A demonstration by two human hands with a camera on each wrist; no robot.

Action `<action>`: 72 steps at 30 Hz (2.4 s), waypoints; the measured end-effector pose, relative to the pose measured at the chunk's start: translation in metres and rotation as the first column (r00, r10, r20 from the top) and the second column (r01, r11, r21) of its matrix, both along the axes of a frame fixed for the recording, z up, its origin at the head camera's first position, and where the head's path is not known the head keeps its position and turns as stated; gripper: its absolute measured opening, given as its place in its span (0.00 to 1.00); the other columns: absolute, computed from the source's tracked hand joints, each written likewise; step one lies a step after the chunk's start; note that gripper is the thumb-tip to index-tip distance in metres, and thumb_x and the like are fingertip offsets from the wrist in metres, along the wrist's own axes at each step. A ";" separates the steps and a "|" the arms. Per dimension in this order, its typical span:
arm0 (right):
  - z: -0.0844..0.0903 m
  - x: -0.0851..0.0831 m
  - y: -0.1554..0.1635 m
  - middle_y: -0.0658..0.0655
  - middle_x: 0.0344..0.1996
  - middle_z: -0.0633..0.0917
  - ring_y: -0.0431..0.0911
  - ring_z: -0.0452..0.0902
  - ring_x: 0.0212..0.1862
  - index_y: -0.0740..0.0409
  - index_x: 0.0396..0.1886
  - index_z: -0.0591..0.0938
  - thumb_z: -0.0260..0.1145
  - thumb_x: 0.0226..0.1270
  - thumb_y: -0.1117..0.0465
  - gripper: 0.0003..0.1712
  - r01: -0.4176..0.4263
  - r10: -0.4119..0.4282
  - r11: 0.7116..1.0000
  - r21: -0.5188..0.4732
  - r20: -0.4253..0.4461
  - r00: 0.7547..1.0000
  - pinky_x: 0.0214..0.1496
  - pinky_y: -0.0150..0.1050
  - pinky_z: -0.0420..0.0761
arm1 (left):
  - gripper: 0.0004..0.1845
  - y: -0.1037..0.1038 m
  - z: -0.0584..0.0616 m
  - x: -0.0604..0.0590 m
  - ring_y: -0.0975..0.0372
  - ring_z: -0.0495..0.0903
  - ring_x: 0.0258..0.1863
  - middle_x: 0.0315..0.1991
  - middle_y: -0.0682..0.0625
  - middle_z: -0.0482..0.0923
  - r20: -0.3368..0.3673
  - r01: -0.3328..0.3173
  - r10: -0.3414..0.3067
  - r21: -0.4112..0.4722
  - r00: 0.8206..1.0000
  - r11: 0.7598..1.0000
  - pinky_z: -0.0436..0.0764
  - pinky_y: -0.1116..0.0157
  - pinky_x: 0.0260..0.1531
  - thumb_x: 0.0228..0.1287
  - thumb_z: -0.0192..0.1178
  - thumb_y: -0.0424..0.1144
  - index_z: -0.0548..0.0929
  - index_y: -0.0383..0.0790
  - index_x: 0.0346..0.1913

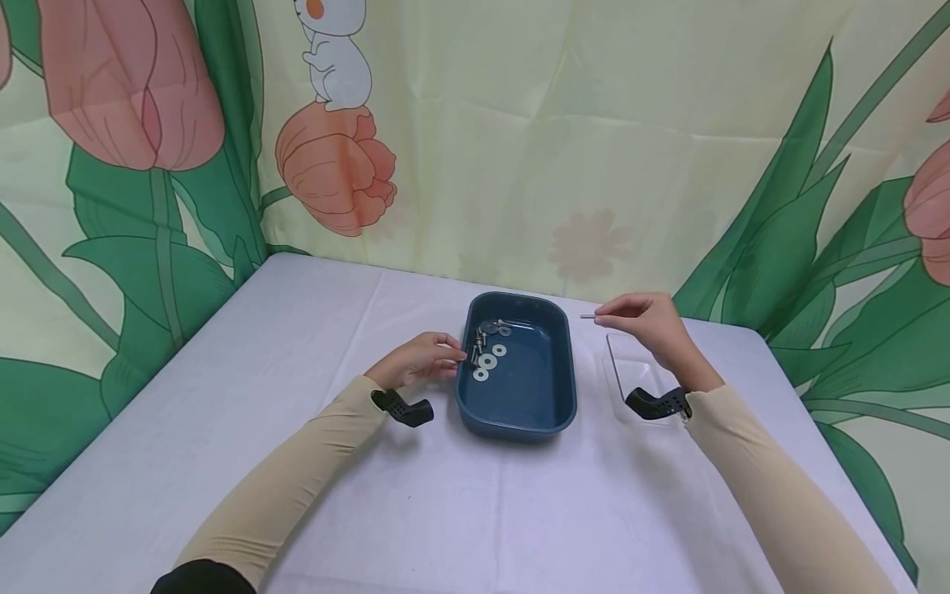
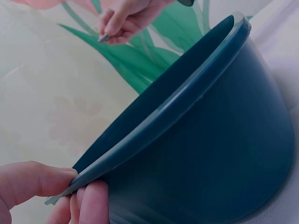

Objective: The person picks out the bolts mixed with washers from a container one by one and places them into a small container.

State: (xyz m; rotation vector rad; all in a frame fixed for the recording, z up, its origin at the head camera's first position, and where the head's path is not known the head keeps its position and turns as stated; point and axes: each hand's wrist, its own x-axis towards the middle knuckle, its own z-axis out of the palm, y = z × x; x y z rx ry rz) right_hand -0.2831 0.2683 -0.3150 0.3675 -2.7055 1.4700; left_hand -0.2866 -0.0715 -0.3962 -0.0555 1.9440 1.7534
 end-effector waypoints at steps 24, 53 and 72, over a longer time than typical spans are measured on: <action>-0.001 0.019 0.054 0.35 0.29 0.84 0.32 0.79 0.36 0.62 0.40 0.85 0.70 0.56 0.63 0.12 0.053 -0.054 0.997 -0.056 -0.015 0.998 0.40 0.19 0.79 | 0.08 -0.001 0.003 0.001 0.68 0.78 0.25 0.34 0.49 0.76 0.002 0.001 -0.001 0.002 1.000 1.000 0.82 0.75 0.29 0.64 0.57 0.31 0.73 0.33 0.43; -0.019 0.040 0.089 0.33 0.29 0.84 0.29 0.79 0.35 0.63 0.40 0.84 0.67 0.60 0.62 0.11 0.110 -0.112 0.993 -0.044 -0.048 0.993 0.40 0.17 0.78 | 0.08 -0.001 0.003 0.003 0.67 0.77 0.27 0.36 0.49 0.76 -0.004 0.015 -0.015 -0.004 1.000 1.000 0.83 0.73 0.35 0.63 0.58 0.31 0.73 0.34 0.44; -0.037 0.040 0.100 0.29 0.27 0.82 0.26 0.78 0.34 0.63 0.43 0.83 0.66 0.62 0.58 0.14 0.174 -0.174 0.985 -0.012 0.016 0.985 0.40 0.15 0.76 | 0.08 -0.003 0.003 0.003 0.67 0.78 0.28 0.36 0.49 0.76 -0.011 0.023 -0.023 0.009 1.000 1.000 0.84 0.70 0.40 0.63 0.58 0.31 0.72 0.34 0.43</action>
